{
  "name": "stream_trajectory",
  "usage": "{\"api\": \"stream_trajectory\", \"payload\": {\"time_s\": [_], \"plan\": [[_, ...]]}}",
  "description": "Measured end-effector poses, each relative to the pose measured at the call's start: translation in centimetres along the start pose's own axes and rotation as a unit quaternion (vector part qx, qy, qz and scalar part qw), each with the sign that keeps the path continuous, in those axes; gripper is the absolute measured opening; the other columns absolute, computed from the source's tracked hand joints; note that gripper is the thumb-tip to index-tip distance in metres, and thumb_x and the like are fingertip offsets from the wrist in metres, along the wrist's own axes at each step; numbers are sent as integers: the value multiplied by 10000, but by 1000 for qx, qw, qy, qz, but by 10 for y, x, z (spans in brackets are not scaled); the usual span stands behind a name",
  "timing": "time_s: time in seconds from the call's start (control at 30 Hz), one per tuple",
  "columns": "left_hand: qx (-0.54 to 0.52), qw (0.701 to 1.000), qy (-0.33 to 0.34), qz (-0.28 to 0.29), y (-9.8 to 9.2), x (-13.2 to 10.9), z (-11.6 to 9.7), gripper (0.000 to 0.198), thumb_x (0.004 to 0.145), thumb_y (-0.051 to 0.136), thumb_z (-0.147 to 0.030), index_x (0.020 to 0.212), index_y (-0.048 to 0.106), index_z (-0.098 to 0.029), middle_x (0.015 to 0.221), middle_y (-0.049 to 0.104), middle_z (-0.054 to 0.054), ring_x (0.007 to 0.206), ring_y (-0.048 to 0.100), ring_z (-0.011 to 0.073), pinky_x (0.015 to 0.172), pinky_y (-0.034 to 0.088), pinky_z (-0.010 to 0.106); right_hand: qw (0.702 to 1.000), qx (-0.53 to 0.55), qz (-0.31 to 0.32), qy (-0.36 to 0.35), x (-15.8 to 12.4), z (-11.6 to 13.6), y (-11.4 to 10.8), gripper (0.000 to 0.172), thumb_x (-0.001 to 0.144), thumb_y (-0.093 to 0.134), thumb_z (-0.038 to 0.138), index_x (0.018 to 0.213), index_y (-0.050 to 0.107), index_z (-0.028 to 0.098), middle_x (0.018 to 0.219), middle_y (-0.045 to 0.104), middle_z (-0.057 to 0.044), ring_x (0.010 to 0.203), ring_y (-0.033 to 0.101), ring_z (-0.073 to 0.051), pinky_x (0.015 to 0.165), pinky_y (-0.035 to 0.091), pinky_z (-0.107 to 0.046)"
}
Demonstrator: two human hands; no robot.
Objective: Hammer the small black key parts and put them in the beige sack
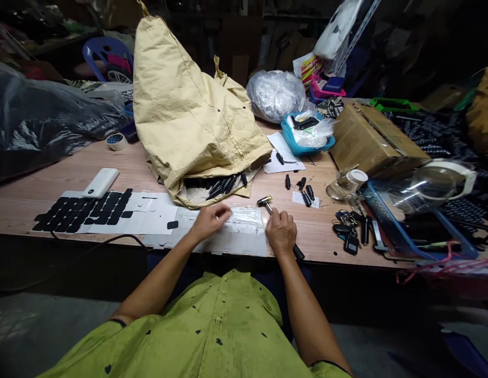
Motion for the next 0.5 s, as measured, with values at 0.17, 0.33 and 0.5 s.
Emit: {"api": "stream_trajectory", "payload": {"time_s": [0.17, 0.33, 0.5], "plan": [[170, 945, -126, -247, -30, 56, 47, 150, 793, 720, -190, 941, 712, -209, 977, 643, 88, 1035, 621, 289, 937, 516, 394, 1000, 14, 16, 2, 1, 3, 1, 284, 904, 517, 193, 1133, 686, 185, 840, 556, -81, 810, 460, -223, 649, 293, -318], [182, 946, -136, -231, -33, 55, 61, 72, 815, 698, -174, 878, 690, -207, 956, 650, 86, 1021, 609, 283, 960, 493, 401, 1000, 5, 11, 5, 1, 6, 1, 284, 914, 501, 181, 1126, 690, 182, 833, 554, -76, 816, 464, -222, 663, 293, -312], [149, 974, 18, -168, -10, 30, 38, 135, 873, 675, -223, 1007, 690, -219, 1019, 701, 56, 985, 590, 241, 922, 481, 382, 1000, 5, 8, 4, 4, 4, 3, 296, 921, 485, 175, 1117, 707, 180, 828, 576, -80, 807, 477, -221, 660, 301, -310]]}}
Point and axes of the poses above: each hand's wrist, its own x-axis towards the middle knuckle, its own y-axis out of the palm, z = x × y, the point moved 3 cm from there along x, towards the middle knuckle
